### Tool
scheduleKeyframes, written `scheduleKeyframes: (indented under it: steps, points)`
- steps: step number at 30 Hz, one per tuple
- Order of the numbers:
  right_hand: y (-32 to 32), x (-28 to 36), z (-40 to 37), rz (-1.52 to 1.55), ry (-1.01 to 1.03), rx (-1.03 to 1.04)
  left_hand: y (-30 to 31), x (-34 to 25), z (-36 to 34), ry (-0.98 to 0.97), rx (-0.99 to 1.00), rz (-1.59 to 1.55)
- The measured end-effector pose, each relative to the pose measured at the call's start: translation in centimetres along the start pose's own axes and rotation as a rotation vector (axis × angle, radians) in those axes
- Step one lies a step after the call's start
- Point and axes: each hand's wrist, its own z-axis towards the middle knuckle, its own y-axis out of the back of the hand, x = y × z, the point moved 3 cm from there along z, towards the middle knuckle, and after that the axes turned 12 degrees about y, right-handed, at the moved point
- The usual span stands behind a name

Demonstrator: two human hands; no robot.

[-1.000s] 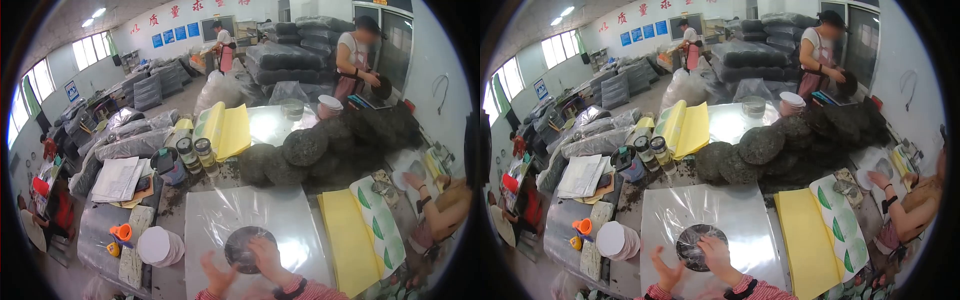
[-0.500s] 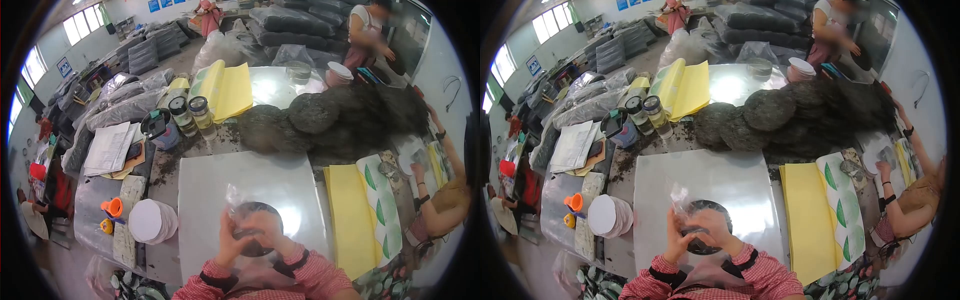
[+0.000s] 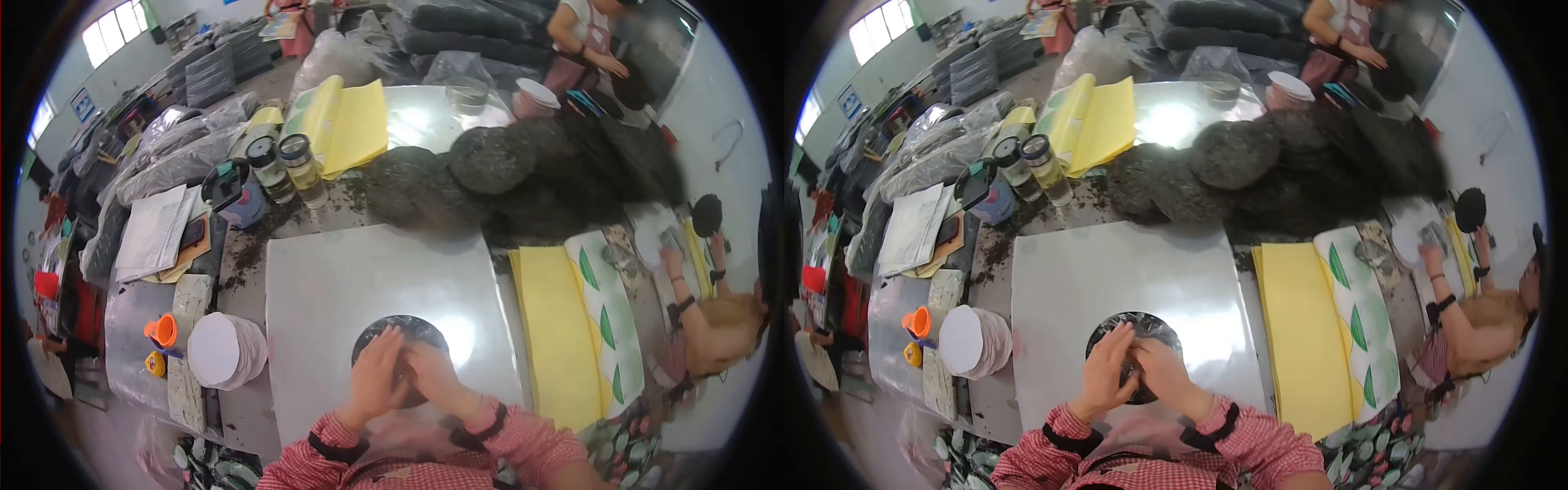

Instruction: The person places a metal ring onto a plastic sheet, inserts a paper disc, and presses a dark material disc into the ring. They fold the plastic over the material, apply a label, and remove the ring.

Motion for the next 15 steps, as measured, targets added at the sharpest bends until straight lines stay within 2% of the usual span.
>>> scheduleKeyframes:
  steps: [1, 3, 5, 6, 7, 8, 10, 12, 14, 15]
  points:
    - [-0.6, -0.8, -0.6, 0.031, -0.006, 0.046, 0.0, -0.8, 0.0, -0.029, 0.106, 0.194]
    - [0.1, -1.7, -1.7, 0.039, 0.055, 0.199, -0.6, -1.0, -0.1, -0.011, 0.142, 0.244]
    - [5.9, -0.6, -3.5, -0.224, 0.201, -0.164, -1.3, -0.9, -0.3, 0.029, 0.208, 0.381]
    - [9.2, -1.7, -5.7, -0.46, 0.181, -0.231, -1.5, -1.1, -0.4, 0.004, 0.222, 0.363]
    - [13.0, -2.1, -8.6, -0.676, -0.147, -0.213, -1.3, -1.1, -0.4, 0.01, 0.202, 0.384]
    - [16.3, -5.6, -15.1, -0.75, -0.273, -0.466, -1.3, -1.2, -0.3, 0.005, 0.185, 0.403]
    - [22.6, -6.7, -25.1, -1.14, -0.506, -0.398, -1.5, -1.3, -0.3, -0.03, 0.215, 0.376]
    - [25.2, -4.3, -32.2, -1.247, -0.563, -0.357, -1.2, -1.0, 0.4, 0.035, 0.151, 0.404]
    - [26.1, -4.2, -34.9, -1.309, -0.602, -0.289, -1.0, -1.0, 0.9, 0.02, 0.142, 0.399]
    - [26.1, -4.5, -35.4, -1.218, -0.608, -0.389, -1.1, -1.0, 0.8, 0.022, 0.135, 0.412]
